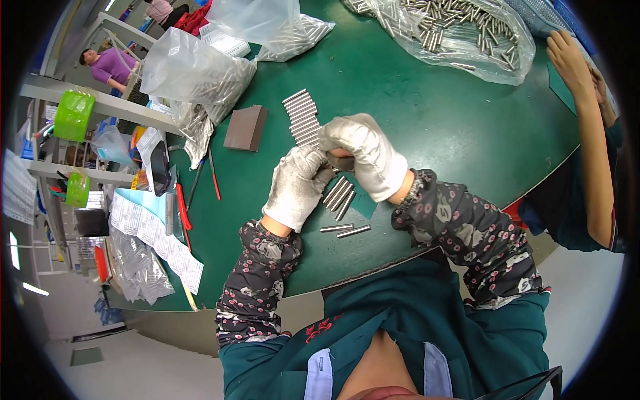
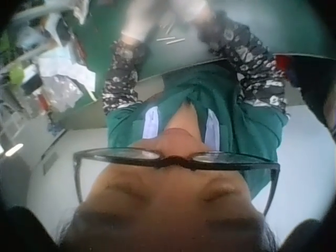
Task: Arranging and aligning small metal rods on a workbench surface.
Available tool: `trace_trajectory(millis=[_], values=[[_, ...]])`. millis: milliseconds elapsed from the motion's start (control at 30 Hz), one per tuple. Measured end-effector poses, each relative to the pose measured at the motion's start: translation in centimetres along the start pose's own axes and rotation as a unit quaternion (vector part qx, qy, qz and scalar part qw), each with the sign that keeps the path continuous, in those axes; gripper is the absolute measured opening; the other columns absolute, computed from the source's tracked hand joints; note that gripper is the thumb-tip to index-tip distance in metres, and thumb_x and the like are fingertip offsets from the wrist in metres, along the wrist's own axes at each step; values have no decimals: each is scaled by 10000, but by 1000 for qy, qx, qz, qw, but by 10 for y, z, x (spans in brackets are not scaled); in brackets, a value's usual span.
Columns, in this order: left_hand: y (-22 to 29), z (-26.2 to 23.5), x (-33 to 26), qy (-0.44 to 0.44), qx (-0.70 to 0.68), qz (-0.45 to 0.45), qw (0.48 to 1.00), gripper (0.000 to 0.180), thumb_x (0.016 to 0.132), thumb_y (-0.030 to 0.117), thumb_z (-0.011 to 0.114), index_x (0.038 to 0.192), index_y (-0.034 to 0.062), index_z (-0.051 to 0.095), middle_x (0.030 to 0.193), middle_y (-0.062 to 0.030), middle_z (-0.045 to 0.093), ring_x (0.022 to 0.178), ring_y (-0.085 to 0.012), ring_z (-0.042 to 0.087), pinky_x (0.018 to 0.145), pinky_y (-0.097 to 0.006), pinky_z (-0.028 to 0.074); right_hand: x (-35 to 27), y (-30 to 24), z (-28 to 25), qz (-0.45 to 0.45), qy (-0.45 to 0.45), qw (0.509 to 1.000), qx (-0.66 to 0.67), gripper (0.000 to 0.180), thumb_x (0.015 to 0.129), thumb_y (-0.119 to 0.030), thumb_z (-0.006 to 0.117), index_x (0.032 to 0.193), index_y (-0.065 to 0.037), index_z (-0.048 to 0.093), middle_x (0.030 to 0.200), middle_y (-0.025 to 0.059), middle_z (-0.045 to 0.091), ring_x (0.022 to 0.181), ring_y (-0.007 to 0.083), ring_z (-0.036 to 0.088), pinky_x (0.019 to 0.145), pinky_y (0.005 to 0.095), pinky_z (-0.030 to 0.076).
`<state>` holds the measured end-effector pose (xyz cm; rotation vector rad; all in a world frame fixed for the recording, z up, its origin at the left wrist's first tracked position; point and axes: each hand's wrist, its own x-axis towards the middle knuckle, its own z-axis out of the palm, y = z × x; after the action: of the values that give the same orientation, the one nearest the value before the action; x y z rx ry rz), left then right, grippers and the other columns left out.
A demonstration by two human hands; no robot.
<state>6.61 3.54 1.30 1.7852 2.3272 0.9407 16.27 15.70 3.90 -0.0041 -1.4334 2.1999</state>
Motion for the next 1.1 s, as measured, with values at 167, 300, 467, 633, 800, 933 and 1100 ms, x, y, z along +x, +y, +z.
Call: trace_trajectory(millis=[167,300,467,633,800,933,1100], values=[[2,-1,-3,11,45,-3,999,156,674,50,660,812,72,590,760,-63,582,755,-260,560,668,-368,450,-9,4,-18,24,-19,996,86,487,856,-455,416,533,-117,277,500,-29,235,445,77,245,422,240,178],[5,0,-5,31,8,-12,999,162,671,50,665,813,73,590,756,-61,581,747,-258,558,666,-363,449,-11,3,-19,39,14,994,102,476,846,-453,436,538,-129,276,496,-34,223,444,81,224,427,243,170],[3,-2,-4,21,28,-3,999,164,668,49,668,815,71,598,754,-62,586,745,-256,558,664,-358,448,-10,3,-19,28,-17,993,115,460,841,-432,464,547,-128,286,531,-42,205,461,81,222,449,244,179],[4,-3,-2,18,33,-2,999,140,671,48,666,793,68,600,751,-62,588,739,-254,559,661,-357,447,-10,2,-20,32,-32,990,133,447,835,-419,481,552,-130,290,547,-42,209,474,77,221,454,241,178],[4,-2,-2,24,19,-3,1000,140,674,51,664,797,71,600,749,-59,587,734,-253,560,661,-355,445,-10,2,-19,32,-34,990,130,438,835,-413,483,557,-130,298,558,-45,213,484,73,226,459,236,183],[4,-3,-2,21,31,-1,999,137,676,57,660,797,74,599,746,-57,580,736,-252,556,666,-358,442,-10,2,-19,43,-38,990,125,435,834,-414,484,562,-127,304,561,-47,213,486,71,230,462,234,187],[4,-3,-2,15,36,-4,999,136,676,60,656,797,76,595,748,-55,575,747,-251,552,678,-361,440,-10,3,-18,37,-33,990,132,439,834,-420,485,563,-126,303,562,-46,209,486,71,230,466,237,190]])
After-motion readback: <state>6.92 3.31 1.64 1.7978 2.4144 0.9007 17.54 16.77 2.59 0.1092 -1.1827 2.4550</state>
